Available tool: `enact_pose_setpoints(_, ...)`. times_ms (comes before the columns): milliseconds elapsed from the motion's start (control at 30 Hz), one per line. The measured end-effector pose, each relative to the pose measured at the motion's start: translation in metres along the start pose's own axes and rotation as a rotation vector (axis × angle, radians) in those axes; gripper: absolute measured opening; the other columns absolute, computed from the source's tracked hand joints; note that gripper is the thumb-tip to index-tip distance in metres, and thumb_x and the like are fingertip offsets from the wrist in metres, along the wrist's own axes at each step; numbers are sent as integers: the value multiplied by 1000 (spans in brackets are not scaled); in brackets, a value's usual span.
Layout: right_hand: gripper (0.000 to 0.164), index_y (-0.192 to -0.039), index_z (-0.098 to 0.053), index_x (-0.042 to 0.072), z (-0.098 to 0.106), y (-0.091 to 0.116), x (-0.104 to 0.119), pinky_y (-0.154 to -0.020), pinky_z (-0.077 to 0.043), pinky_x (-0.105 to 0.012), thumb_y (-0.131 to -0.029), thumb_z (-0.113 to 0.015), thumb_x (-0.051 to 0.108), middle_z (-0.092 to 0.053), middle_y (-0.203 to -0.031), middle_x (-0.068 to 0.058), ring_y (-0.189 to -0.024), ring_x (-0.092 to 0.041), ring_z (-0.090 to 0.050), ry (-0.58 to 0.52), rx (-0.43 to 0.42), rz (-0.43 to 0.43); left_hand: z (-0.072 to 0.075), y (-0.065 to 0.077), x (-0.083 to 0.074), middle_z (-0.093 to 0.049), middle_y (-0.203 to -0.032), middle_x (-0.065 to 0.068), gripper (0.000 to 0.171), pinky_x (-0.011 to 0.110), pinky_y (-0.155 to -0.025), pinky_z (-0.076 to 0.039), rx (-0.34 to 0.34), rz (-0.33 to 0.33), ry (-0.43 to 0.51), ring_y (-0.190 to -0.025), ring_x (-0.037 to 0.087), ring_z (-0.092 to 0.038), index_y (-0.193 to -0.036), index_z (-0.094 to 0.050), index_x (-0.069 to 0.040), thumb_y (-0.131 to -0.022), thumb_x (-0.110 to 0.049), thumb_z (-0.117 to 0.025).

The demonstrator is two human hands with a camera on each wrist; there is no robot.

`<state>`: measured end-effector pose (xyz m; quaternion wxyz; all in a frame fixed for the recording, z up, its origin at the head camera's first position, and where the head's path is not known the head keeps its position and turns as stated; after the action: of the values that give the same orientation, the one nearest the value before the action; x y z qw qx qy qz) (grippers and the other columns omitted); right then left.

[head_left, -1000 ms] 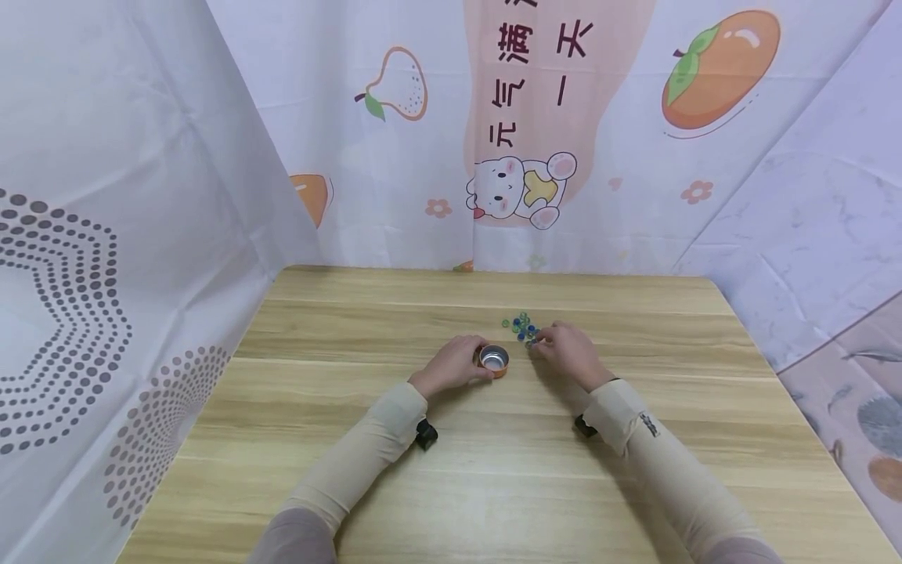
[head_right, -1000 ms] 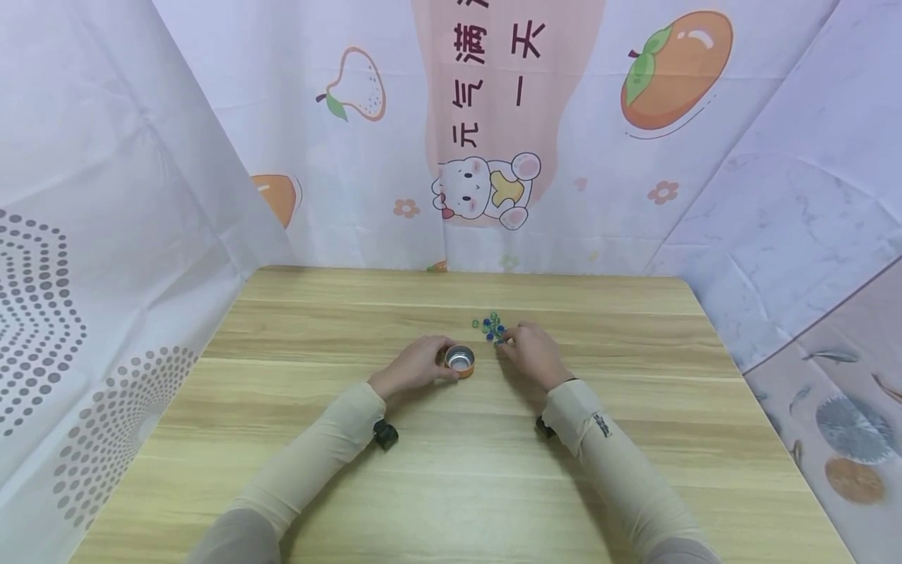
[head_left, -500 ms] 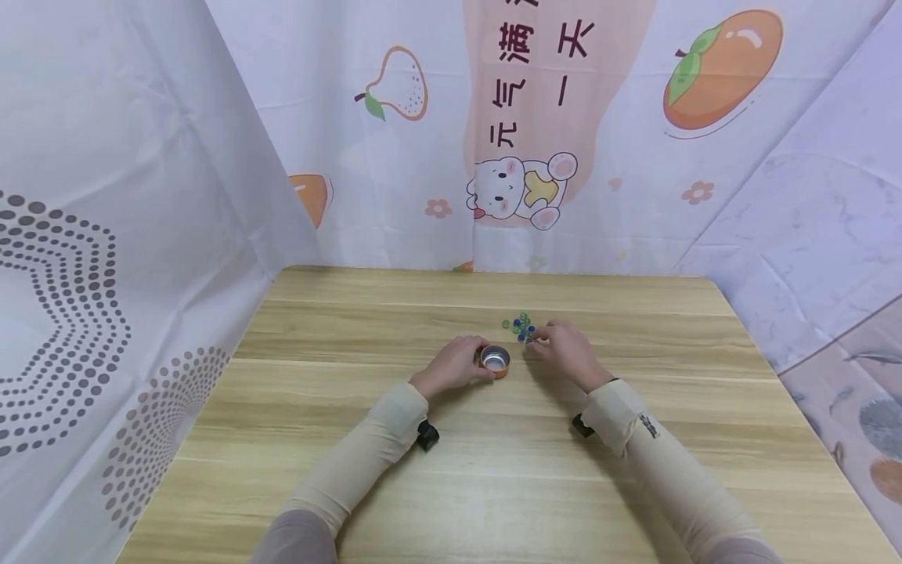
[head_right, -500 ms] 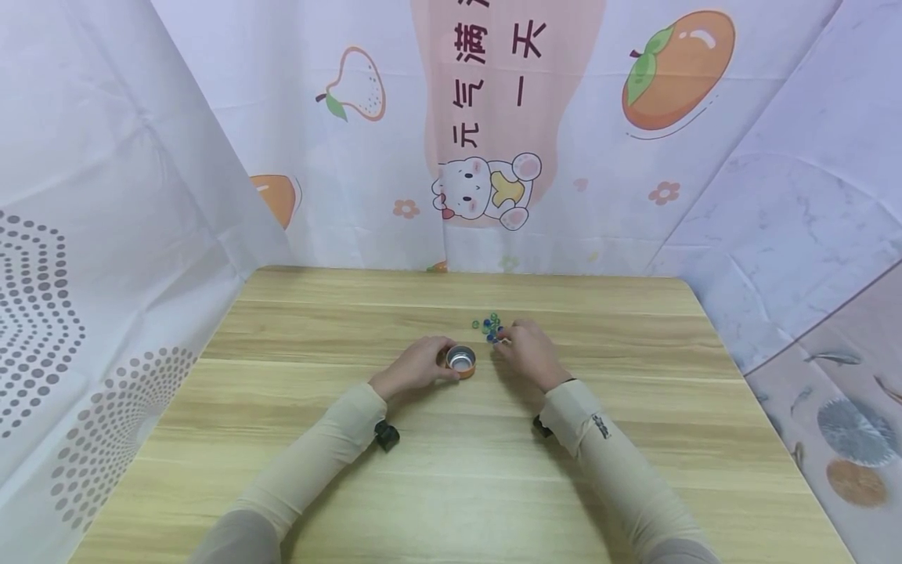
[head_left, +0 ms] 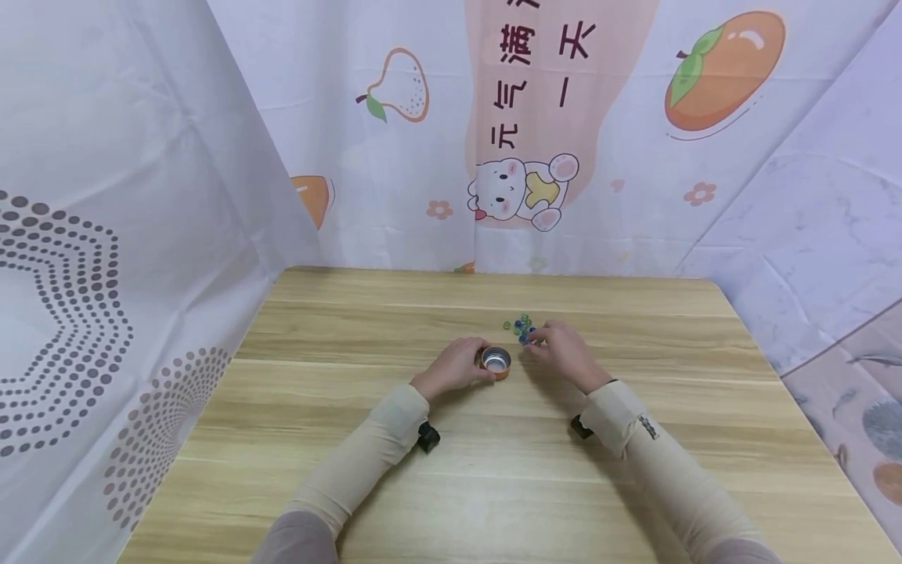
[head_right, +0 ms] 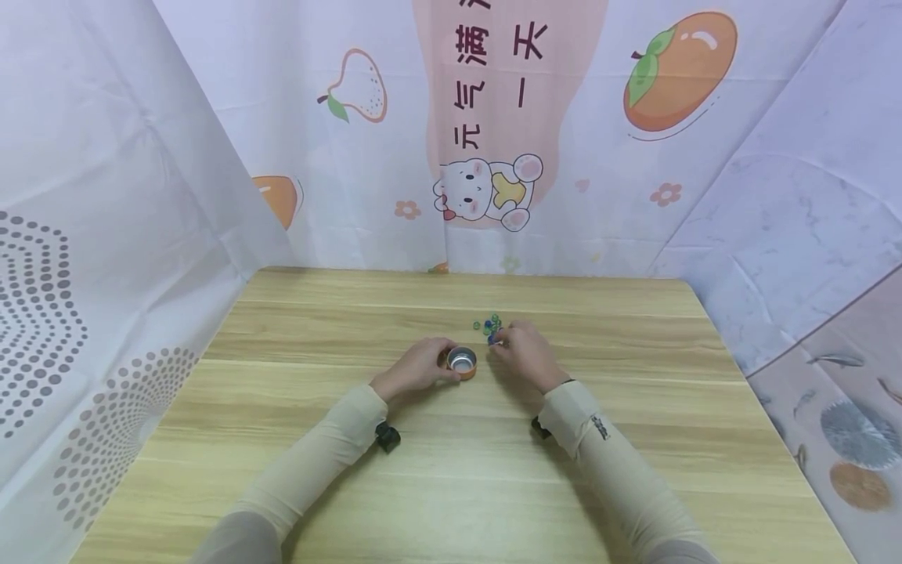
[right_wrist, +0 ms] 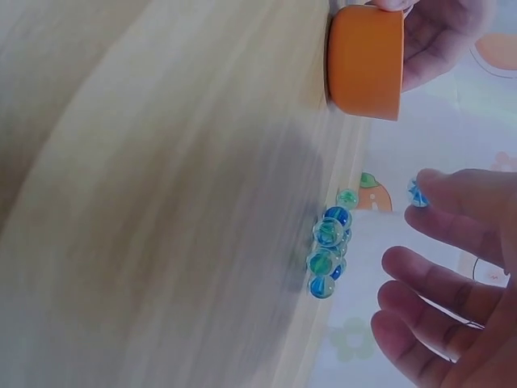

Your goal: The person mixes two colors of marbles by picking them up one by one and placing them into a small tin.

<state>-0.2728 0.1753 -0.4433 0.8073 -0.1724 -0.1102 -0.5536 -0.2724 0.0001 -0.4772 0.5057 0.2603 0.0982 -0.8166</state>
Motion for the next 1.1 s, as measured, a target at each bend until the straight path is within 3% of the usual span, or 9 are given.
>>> enact_pose_setpoints(467,16,-90,-71,11,-1,0,8,-69,-45,-37,-79,-68,23,-63,-84,-6,-78,-21,-56,-3,-24,37,2,3,-3,-58,-120,2,58,34,-97,-39,11,2,-4,-111,19,-51,-124,-51,-13,-75,-36,-71)
enact_pose_setpoints(1100,12,-89,-71,16,-12,-2,17,-66,-42,-29,-82,-65,24,-61,-83,-1,-75,-14,-51,-48,35,85,0,2,-1,-59,-116,1,58,32,-92,-42,3,-13,-5,-106,16,-54,-124,-51,-12,-74,-36,-72)
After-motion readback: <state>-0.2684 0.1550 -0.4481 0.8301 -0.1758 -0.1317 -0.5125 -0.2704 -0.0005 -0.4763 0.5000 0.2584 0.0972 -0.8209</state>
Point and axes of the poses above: each hand's wrist, its own y-axis away from the middle knuckle, its own z-axis out of the back of the hand, x = y × z, the point moved 5 cm from there along -y, towards the middle knuckle
